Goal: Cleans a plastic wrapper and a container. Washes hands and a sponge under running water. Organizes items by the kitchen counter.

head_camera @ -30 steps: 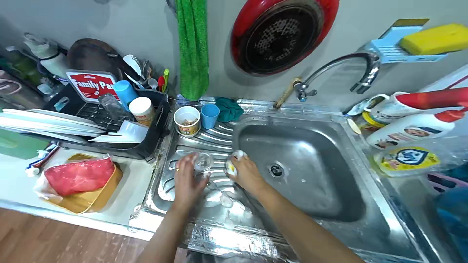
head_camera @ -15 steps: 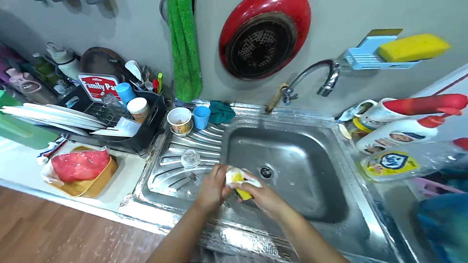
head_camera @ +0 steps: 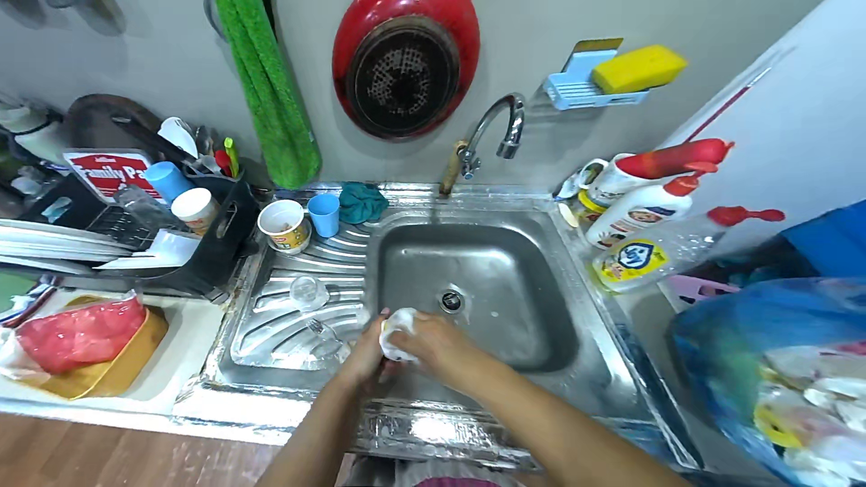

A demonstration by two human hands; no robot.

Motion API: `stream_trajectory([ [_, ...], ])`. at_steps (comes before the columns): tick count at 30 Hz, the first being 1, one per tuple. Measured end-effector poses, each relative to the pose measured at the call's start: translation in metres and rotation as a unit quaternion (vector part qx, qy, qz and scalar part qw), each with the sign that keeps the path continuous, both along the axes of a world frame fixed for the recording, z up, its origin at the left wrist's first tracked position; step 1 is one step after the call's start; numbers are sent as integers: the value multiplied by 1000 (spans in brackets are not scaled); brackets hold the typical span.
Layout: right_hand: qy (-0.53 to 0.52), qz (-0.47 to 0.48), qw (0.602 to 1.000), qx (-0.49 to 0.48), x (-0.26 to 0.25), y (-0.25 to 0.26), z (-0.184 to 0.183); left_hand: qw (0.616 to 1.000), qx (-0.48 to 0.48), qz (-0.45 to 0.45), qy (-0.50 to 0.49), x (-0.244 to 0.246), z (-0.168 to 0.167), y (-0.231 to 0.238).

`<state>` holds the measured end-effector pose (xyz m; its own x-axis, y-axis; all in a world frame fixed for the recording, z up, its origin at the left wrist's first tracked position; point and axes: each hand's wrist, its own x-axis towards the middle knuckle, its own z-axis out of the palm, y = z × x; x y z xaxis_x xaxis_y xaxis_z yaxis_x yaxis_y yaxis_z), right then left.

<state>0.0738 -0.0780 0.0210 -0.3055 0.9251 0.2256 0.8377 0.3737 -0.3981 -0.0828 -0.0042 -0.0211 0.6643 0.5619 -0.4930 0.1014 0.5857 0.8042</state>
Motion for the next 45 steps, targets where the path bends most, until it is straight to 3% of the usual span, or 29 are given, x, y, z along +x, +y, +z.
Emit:
stream_trajectory([
  [2,63,-62,994,71,-8,6,-10,999,21,37,-21,6,0,-7],
  [4,137,-177,972,73,-11,11,-17,979,176,97,22,9,-1,-11],
  [5,179,-224,957,45,-12,12,-19,950,289,111,36,8,-6,-12],
  [7,264,-280,921,-55,-14,12,-16,851,510,112,47,2,-25,-9],
  [8,308,-293,897,-124,-14,14,-12,811,569,124,48,1,-33,-7],
  [9,351,-300,871,-169,-13,17,-10,796,588,135,44,2,-40,-7],
  [11,407,-285,851,-172,-19,23,-7,842,520,145,27,2,-42,-11],
  [13,396,-214,883,-132,-25,22,-3,903,400,158,5,-1,-26,-5],
  [15,308,-114,934,-141,-21,17,5,943,320,90,-4,-14,-9,12],
  [18,94,-10,986,-138,-4,15,24,986,167,24,11,-21,0,21],
  [20,34,-40,997,-59,7,19,33,998,56,16,-21,-19,3,23],
  [23,96,-136,986,13,27,23,42,997,-15,10,-81,-18,13,28],
  [26,175,-150,973,0,21,21,36,996,-15,-8,-83,-18,16,30],
  [29,186,-115,975,-33,-12,16,23,999,31,-13,-29,-10,20,25],
  [33,30,-5,992,-123,-7,13,32,996,70,-47,16,-15,14,25],
  [35,-26,-21,996,-84,-3,15,30,998,52,-45,5,-12,10,19],
  [37,8,-43,999,-15,-11,18,20,999,46,-20,0,-8,10,20],
  [39,67,-22,996,-45,-17,16,20,998,62,-10,26,-11,13,26],
  [41,32,-2,990,-136,-11,14,30,994,81,-29,61,-17,15,29],
  [43,-3,-41,994,-100,-7,16,28,992,102,-32,71,-14,15,24],
  [45,40,-92,994,-53,-11,19,20,989,126,3,82,-7,20,24],
])
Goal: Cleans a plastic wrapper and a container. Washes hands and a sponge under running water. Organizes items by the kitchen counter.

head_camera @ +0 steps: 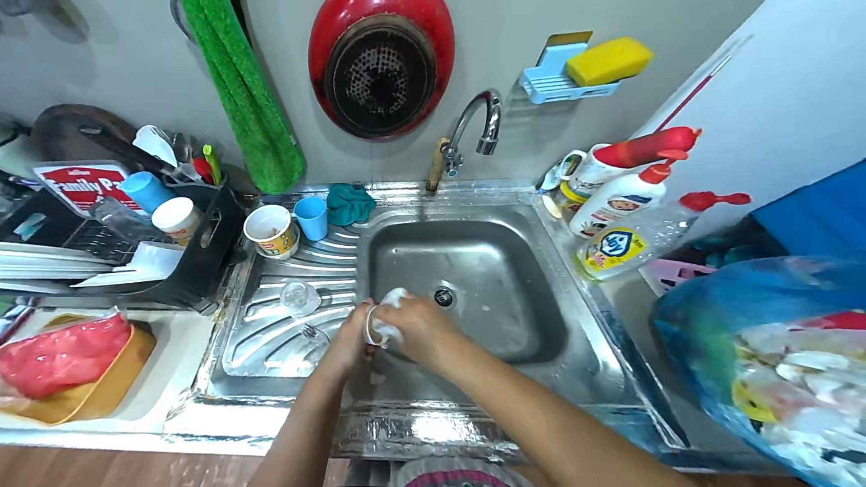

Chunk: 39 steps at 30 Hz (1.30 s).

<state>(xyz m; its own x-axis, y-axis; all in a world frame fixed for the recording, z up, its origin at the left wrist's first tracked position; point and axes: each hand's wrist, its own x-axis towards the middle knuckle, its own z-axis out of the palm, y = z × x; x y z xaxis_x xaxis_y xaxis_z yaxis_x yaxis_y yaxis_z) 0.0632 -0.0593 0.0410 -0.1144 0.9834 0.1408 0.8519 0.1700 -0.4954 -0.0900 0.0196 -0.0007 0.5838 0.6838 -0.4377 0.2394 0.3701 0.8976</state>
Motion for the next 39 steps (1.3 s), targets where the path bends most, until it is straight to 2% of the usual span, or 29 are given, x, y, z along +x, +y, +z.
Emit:
stream_trajectory([
  [2,84,-13,995,-56,-3,-1,-1,999,22,42,5,1,4,3],
  [4,65,3,994,-92,-3,-1,-2,996,29,84,-16,2,-3,0],
  [6,30,-2,999,-45,-6,-1,-9,992,17,111,-63,6,-11,-10],
  [8,106,-39,994,5,0,0,-16,986,-19,106,-127,10,-8,-16],
  [9,185,-55,981,-18,6,0,-14,982,-36,86,-162,9,-3,-16],
  [11,371,-85,921,-82,22,-3,-12,971,-63,43,-226,4,3,-15],
  [13,490,-110,860,-93,32,-5,-19,960,-88,80,-255,0,5,-17],
  [14,513,-129,845,-84,34,-6,-22,958,-86,105,-254,-2,5,-18],
  [15,511,-153,843,-62,36,-7,-24,961,-57,127,-239,-3,5,-19],
  [17,442,-178,879,17,30,-11,-28,974,92,136,-157,-3,0,-21],
  [19,303,-126,936,129,11,-15,-32,956,261,115,-71,0,-6,-24],
  [21,175,-82,956,221,-8,-14,-36,925,359,119,-43,5,-8,-32],
  [22,170,-91,953,236,-8,-12,-36,916,378,124,-54,6,-8,-34],
  [26,286,-190,926,158,5,-9,-28,904,393,150,-73,5,-11,-38],
  [30,178,-139,939,260,-17,-12,-31,880,449,143,-56,6,-14,-35],
  [32,256,-174,934,179,-10,-12,-25,871,468,136,-58,2,-13,-37],
  [34,361,-215,905,60,1,-7,-18,870,464,148,-78,1,-14,-39],
  [37,402,-208,889,62,-7,-6,-18,865,449,187,-121,4,-19,-41],
  [39,416,-187,889,50,-10,-6,-19,880,399,206,-155,3,-15,-42],
])
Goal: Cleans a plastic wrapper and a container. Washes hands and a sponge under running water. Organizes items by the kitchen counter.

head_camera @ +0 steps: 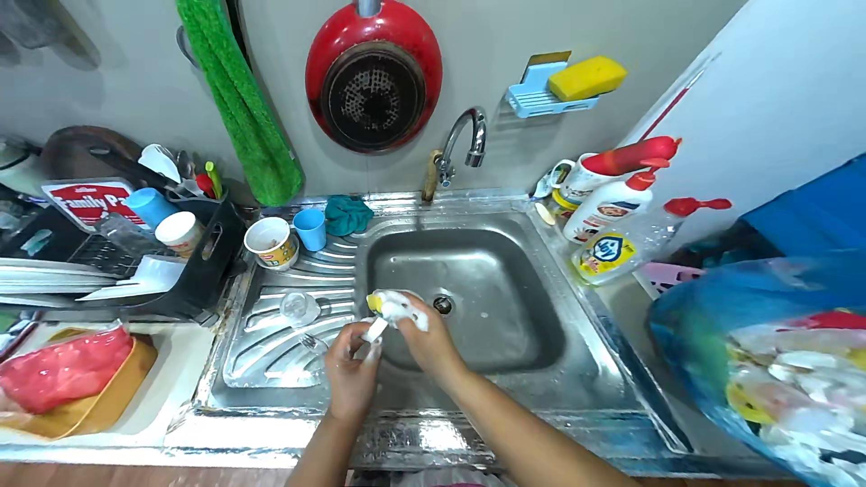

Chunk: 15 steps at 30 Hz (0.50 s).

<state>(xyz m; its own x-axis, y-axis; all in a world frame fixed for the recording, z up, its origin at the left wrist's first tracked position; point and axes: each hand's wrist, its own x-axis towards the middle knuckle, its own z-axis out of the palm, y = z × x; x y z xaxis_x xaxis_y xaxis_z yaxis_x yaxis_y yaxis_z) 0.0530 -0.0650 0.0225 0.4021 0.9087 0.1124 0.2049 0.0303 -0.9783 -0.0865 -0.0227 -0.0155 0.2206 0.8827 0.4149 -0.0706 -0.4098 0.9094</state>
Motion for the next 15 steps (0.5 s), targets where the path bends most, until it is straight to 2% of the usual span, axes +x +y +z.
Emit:
stream_trajectory([
  [3,15,5,1000,-25,5,6,5,973,-178,-77,-124,-1,10,-3],
  [6,-137,-56,987,67,8,11,9,919,-297,-152,-208,3,21,-6],
  [8,-271,-86,948,144,7,14,5,889,-348,-163,-249,6,32,-8],
  [10,-374,-68,899,216,3,13,0,867,-390,-131,-281,8,40,-7],
  [12,-421,-6,873,248,4,5,-7,866,-388,-113,-295,3,39,-2],
  [15,-422,21,876,231,19,-2,-4,877,-380,-109,-274,-8,35,4],
])
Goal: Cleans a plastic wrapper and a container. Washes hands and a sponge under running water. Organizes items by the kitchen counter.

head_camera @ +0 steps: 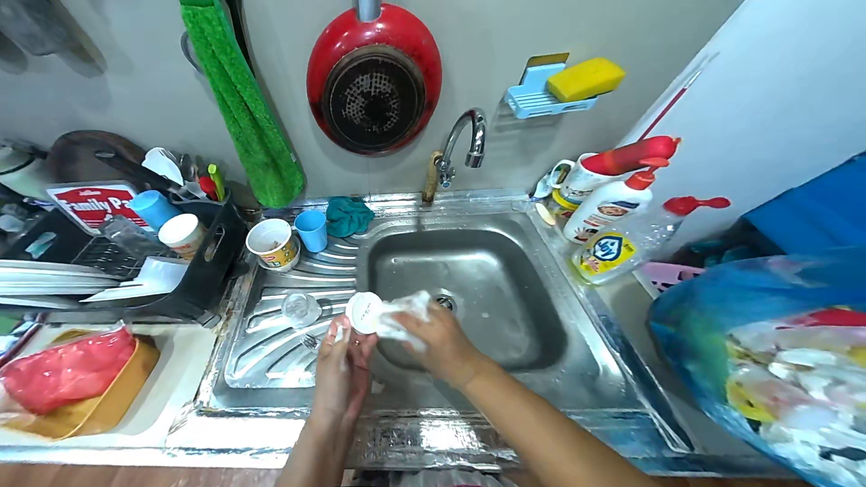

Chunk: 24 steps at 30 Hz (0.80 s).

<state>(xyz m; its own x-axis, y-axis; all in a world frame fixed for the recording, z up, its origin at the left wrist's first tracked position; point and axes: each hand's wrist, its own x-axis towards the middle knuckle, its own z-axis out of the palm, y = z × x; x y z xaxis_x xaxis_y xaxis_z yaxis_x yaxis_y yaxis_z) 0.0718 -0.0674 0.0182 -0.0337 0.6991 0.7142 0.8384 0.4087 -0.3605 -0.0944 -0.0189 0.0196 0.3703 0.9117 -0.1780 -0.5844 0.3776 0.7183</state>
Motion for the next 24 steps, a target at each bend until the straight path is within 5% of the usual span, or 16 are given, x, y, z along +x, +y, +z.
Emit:
stream_trajectory([
  [7,21,50,998,-13,-16,-4,-2,998,-9,-56,39,-2,1,0],
  [12,18,-11,1000,7,2,2,6,995,14,-89,43,-3,-2,-3],
  [24,49,7,999,-10,-10,8,14,992,91,-62,60,-2,-7,-4],
])
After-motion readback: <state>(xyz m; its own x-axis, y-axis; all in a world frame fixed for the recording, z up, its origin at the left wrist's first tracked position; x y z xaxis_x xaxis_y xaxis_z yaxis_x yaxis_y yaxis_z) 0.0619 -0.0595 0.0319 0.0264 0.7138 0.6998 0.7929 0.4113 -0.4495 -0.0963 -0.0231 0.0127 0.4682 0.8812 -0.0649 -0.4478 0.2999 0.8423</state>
